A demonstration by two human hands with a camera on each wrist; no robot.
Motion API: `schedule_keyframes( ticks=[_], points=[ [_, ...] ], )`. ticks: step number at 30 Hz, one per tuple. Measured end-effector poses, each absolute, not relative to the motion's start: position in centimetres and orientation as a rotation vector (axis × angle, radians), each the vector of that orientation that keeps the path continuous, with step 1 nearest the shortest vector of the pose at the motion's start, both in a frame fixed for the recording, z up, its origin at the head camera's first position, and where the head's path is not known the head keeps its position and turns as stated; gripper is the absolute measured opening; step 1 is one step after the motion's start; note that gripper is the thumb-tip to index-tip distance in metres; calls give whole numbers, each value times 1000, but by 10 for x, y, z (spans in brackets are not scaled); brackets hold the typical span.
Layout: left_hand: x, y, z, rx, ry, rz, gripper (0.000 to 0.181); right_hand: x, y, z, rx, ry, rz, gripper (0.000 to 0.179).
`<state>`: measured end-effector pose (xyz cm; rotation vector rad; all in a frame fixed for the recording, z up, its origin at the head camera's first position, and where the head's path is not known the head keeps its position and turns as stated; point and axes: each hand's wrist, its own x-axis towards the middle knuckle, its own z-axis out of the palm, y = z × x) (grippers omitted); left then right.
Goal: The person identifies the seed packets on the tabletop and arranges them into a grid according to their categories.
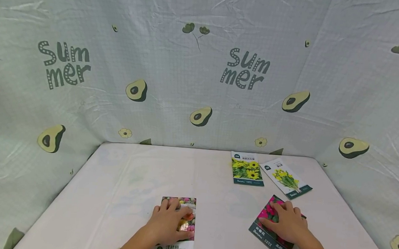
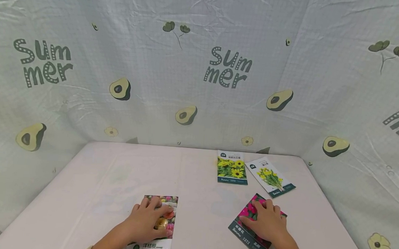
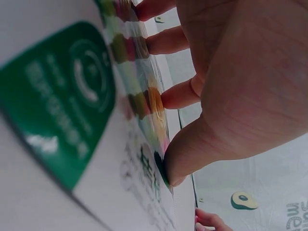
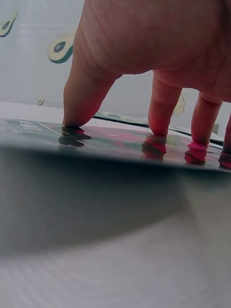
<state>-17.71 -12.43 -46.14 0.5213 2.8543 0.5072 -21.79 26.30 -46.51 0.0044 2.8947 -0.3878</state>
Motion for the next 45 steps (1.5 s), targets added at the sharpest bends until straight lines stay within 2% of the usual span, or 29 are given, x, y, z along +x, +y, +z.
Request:
schedule_keyframes(
  ticks=[45],
  points=[
    [-177,-123,-461,519,2864,468,66,-217,247,-466,-98,2910,-338,90]
  ],
)
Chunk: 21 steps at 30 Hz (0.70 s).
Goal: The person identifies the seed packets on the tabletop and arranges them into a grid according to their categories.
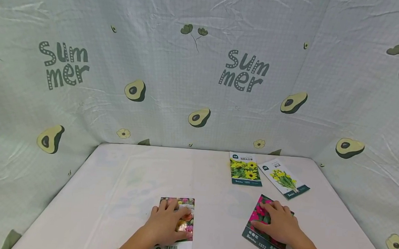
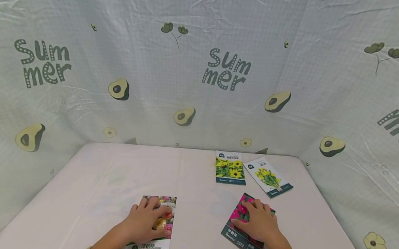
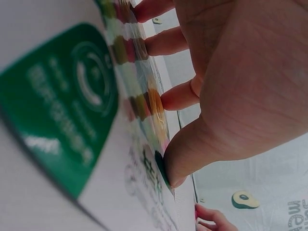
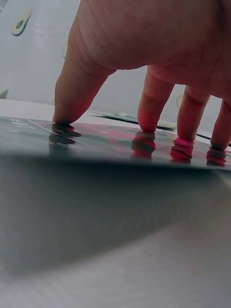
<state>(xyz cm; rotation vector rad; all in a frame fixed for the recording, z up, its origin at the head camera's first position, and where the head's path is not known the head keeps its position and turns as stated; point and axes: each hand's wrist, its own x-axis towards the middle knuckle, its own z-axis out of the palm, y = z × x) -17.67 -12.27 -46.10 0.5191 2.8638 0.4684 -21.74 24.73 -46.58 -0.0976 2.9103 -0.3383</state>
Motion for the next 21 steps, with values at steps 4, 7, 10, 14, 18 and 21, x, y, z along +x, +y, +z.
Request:
schedule_keyframes(
  ticks=[4,7,10,14,18,21],
  points=[
    [-177,-123,-462,520,2866,472,65,-217,245,-466,-107,2910,-343,90],
    [-177,-123,-462,524,2870,469,65,-216,244,-467,-119,2910,-352,89],
    [-176,-124,-461,533,2873,466,64,-216,242,-467,-136,2906,-370,88],
    [-176,-124,-461,537,2866,470,64,-215,240,-466,-157,2902,-394,87],
    [-176,-124,-460,534,2858,469,65,-214,237,-465,-183,2904,-407,85],
    [-176,-124,-459,536,2858,467,65,-214,236,-465,-204,2904,-408,84]
  ],
)
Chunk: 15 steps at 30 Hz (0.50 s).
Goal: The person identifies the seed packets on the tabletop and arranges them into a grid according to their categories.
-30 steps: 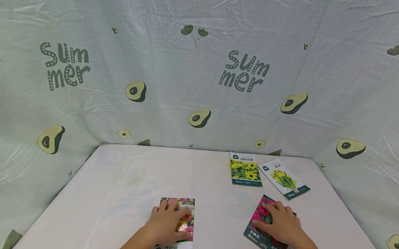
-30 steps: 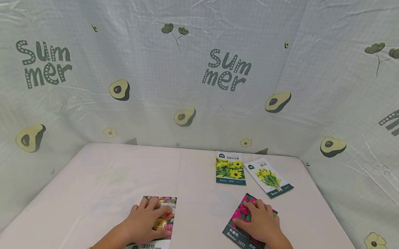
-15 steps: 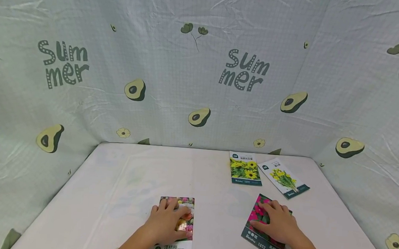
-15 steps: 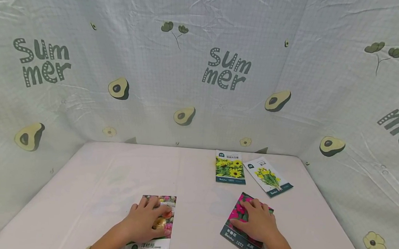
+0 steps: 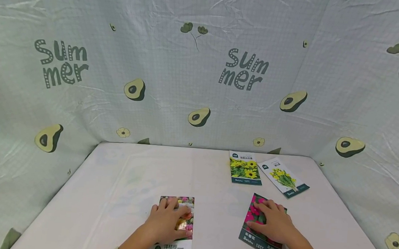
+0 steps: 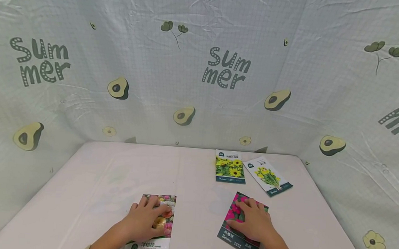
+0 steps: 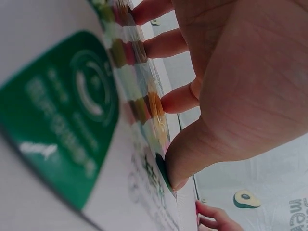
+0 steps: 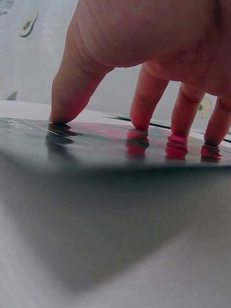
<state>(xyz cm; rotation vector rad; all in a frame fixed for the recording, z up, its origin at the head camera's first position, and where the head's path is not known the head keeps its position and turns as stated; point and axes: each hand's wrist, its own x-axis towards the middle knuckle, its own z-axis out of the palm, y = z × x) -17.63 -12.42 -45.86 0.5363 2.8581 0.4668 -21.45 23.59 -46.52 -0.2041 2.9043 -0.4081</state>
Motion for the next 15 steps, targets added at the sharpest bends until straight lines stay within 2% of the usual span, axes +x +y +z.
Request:
schedule_keyframes(
  ticks=[15],
  points=[
    [-180,-128,-468,558,2883,463,65,-213,227,-465,-267,2850,-449,83]
  ],
)
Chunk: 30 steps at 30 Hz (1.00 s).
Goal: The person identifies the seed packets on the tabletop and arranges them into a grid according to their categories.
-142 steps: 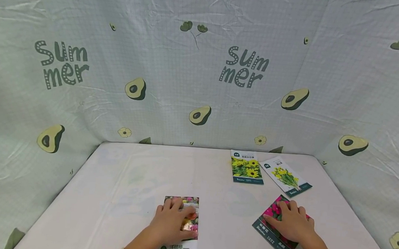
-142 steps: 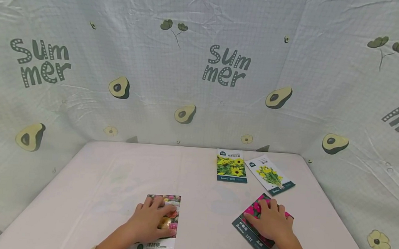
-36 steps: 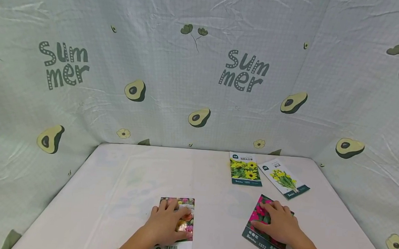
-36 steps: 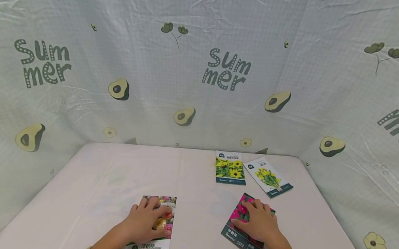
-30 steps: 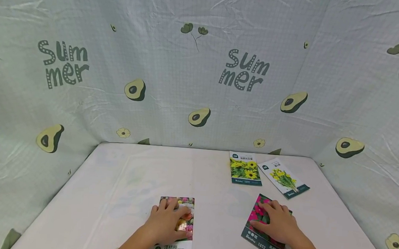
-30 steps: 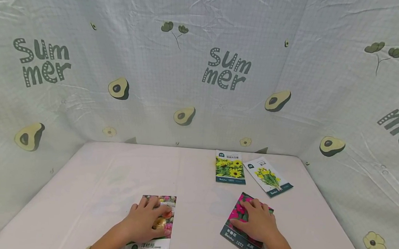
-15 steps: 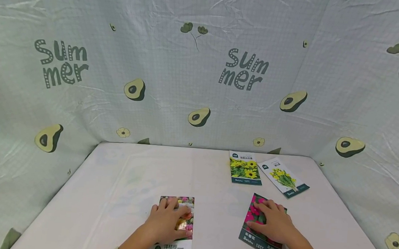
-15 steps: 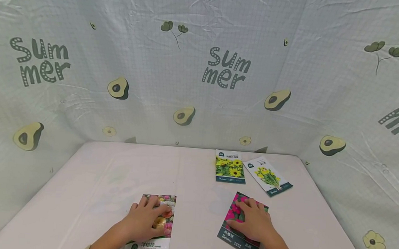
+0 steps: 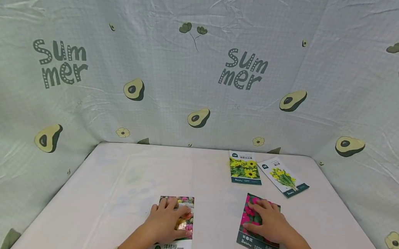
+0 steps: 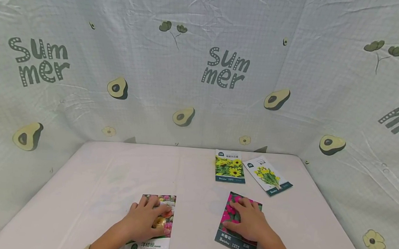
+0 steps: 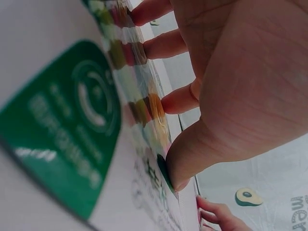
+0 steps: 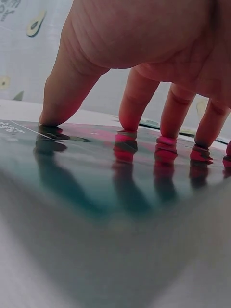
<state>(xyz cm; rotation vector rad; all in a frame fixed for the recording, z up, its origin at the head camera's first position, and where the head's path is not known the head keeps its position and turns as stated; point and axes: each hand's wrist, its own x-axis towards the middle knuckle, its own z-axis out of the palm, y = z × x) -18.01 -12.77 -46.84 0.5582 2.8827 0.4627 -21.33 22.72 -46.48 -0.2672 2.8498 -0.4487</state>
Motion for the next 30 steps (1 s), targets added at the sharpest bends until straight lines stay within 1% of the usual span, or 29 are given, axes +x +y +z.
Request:
schedule_keyframes(
  ticks=[11,30],
  points=[
    [-177,-124,-460,549,2872,440,66,-211,220,-464,-305,2852,-455,80],
    [-180,-125,-468,551,2900,433,66,-211,207,-466,-362,2833,-485,78]
  ],
)
